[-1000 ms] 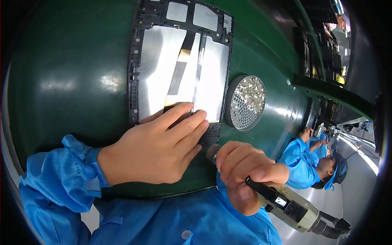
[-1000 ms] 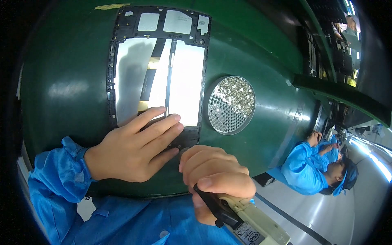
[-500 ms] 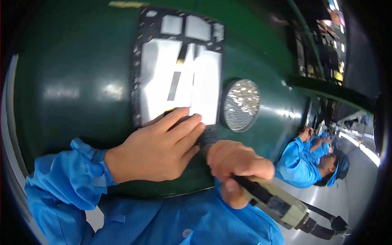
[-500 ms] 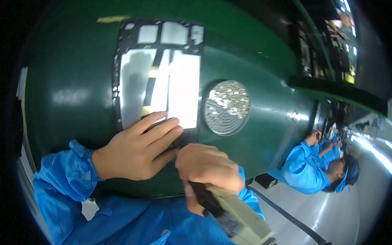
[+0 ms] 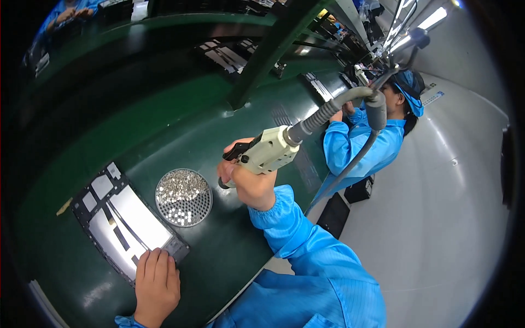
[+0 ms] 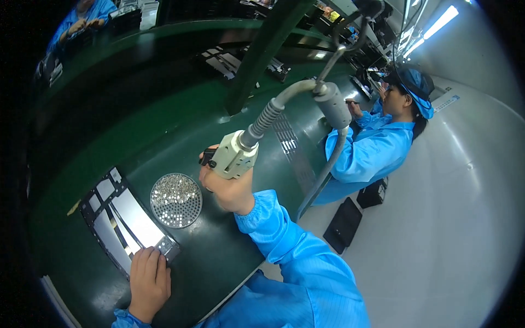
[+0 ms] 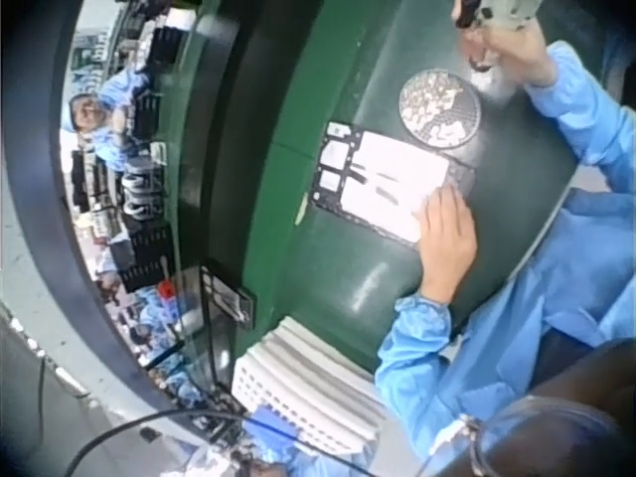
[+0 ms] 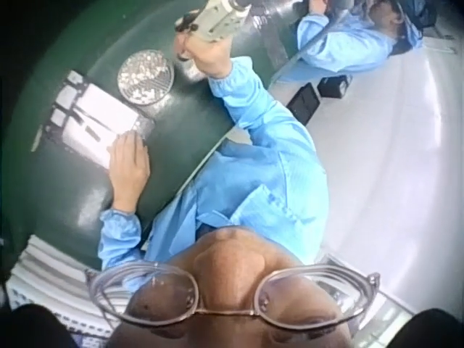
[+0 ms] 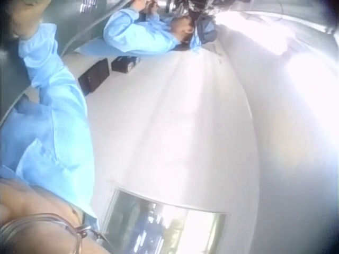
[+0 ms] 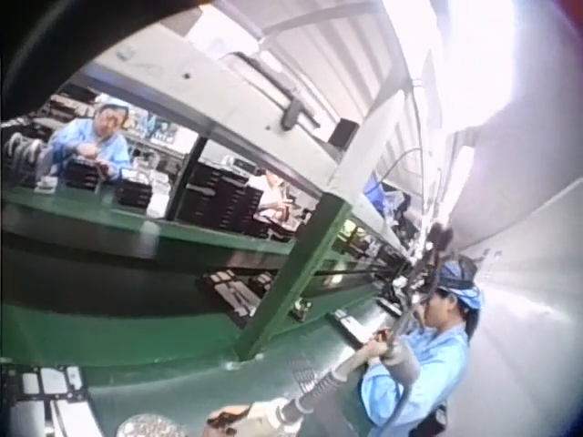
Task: Assembling internal components of a tablet using an electric screwdriver on a factory production line.
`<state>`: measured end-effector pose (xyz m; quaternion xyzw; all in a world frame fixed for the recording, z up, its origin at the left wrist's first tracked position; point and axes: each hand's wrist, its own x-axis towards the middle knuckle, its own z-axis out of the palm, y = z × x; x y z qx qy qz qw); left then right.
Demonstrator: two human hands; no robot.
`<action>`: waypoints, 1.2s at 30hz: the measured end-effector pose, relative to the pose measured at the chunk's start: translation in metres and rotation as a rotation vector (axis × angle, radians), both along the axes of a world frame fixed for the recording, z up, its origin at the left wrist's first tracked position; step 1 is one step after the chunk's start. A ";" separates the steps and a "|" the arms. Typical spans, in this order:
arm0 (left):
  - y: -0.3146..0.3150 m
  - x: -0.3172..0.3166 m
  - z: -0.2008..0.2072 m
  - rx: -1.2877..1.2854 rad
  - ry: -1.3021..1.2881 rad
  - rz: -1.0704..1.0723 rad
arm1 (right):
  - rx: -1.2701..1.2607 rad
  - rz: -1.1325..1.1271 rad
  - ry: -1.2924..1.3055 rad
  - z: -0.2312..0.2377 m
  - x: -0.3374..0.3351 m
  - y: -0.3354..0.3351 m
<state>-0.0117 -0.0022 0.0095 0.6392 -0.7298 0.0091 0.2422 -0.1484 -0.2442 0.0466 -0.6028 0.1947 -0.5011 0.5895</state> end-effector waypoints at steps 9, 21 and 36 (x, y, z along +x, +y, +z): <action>0.005 -0.004 -0.003 -0.020 -0.096 0.022 | -0.043 -0.028 0.066 -0.014 -0.007 -0.013; -0.003 -0.014 -0.011 -0.145 -0.036 0.130 | -0.073 -0.025 -0.067 -0.028 -0.019 -0.022; 0.012 -0.007 -0.012 -0.095 0.179 0.240 | -0.098 0.001 0.039 -0.020 -0.010 -0.015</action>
